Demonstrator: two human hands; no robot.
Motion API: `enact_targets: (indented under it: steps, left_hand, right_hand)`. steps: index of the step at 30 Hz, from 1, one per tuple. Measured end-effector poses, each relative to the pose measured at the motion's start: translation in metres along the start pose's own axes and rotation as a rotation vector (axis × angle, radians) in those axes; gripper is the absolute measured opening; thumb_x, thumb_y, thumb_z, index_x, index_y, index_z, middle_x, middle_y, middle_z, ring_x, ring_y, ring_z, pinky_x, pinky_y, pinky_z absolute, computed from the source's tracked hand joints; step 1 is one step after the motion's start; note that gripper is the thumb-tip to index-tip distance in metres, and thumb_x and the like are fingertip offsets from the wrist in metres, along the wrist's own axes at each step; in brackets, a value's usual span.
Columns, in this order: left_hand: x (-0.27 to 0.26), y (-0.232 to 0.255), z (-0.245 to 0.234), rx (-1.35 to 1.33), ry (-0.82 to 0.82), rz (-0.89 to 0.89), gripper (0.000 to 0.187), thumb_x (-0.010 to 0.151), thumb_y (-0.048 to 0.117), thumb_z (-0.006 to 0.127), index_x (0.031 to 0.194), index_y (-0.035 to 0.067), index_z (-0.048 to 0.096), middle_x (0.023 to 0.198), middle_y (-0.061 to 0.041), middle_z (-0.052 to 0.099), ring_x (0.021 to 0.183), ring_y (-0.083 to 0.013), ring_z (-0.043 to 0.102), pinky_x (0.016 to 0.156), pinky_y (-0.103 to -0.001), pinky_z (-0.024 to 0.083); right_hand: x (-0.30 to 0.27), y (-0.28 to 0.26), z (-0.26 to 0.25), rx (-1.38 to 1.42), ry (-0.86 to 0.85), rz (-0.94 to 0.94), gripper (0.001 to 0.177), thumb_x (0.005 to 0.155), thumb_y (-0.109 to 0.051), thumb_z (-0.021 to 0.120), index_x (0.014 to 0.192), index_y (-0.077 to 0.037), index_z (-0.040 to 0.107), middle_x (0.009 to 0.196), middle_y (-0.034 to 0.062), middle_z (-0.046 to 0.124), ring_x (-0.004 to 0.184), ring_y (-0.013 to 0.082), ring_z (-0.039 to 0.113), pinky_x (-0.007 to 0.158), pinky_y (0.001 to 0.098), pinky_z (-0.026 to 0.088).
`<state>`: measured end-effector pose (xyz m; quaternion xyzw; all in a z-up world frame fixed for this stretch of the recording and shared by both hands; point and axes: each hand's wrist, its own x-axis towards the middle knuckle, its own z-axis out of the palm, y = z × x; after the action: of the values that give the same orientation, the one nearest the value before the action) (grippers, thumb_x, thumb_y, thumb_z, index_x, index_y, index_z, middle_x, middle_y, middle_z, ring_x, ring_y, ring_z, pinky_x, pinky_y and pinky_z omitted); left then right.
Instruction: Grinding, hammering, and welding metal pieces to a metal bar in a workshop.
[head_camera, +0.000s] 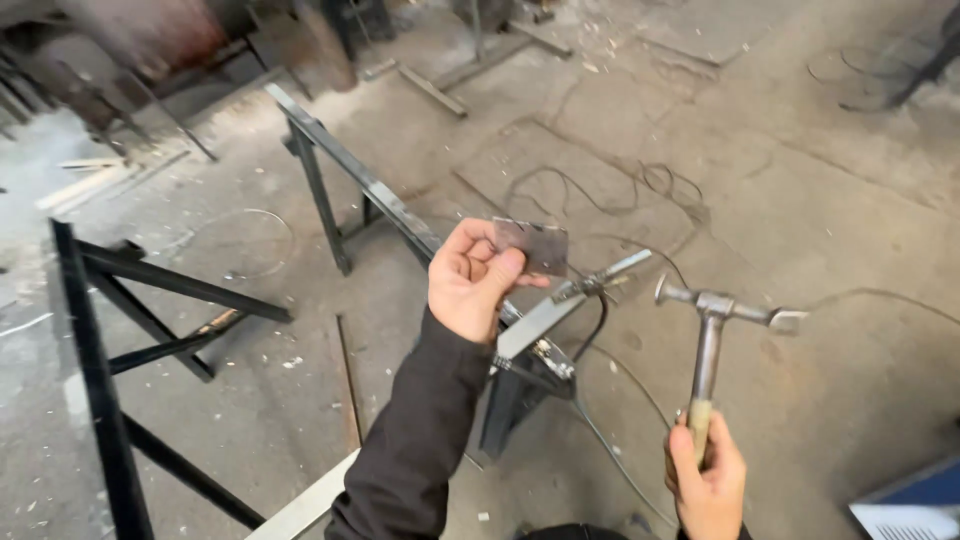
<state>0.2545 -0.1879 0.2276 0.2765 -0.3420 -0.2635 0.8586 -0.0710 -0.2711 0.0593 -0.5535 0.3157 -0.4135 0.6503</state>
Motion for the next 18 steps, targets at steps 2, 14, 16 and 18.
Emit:
enact_targets:
  steps: [2, 14, 16, 18]
  left_hand:
    - [-0.012, 0.032, 0.035, 0.117, -0.007, 0.08, 0.023, 0.1, -0.015, 0.07, 0.118, -0.005, 0.06, 0.11, -0.018, 0.073, 0.092, -0.0262, 0.076, 0.086, -0.038, 0.07]
    - [-0.022, 0.044, 0.068, 0.108, -0.201, 0.331, 0.028, 0.096, -0.018, 0.07, 0.105, 0.005, 0.057, 0.113, -0.017, 0.073, 0.111, -0.0401, 0.08, 0.1, -0.047, 0.07]
    - [-0.017, 0.035, 0.073, 0.088, -0.206, 0.322, 0.027, 0.097, -0.01, 0.079, 0.102, 0.007, 0.059, 0.109, -0.015, 0.074, 0.108, -0.0378, 0.081, 0.098, -0.045, 0.07]
    - [-0.014, 0.025, 0.074, 0.055, -0.252, 0.355, 0.025, 0.098, -0.002, 0.084, 0.103, 0.008, 0.062, 0.107, -0.013, 0.077, 0.115, -0.0367, 0.079, 0.102, -0.049, 0.068]
  right_hand:
    - [0.024, -0.048, 0.039, 0.137, -0.126, -0.056, 0.016, 0.108, -0.01, 0.063, 0.122, -0.004, 0.058, 0.076, 0.0035, 0.056, 0.049, 0.0074, 0.037, 0.039, 0.0238, 0.027]
    - [0.064, -0.189, 0.137, 0.554, -0.503, -0.184, 0.044, 0.101, 0.004, 0.068, 0.144, 0.006, 0.058, 0.083, 0.0018, 0.058, 0.053, 0.0044, 0.037, 0.039, 0.021, 0.026]
    - [0.068, -0.196, 0.141, 0.53, -0.513, -0.195, 0.045, 0.1, 0.004, 0.069, 0.143, 0.006, 0.058, 0.08, 0.001, 0.057, 0.052, 0.0045, 0.037, 0.039, 0.0214, 0.025]
    - [0.069, -0.201, 0.143, 0.521, -0.554, -0.207, 0.042, 0.101, 0.002, 0.072, 0.14, 0.008, 0.06, 0.074, -0.0008, 0.055, 0.048, 0.0037, 0.036, 0.037, 0.0205, 0.026]
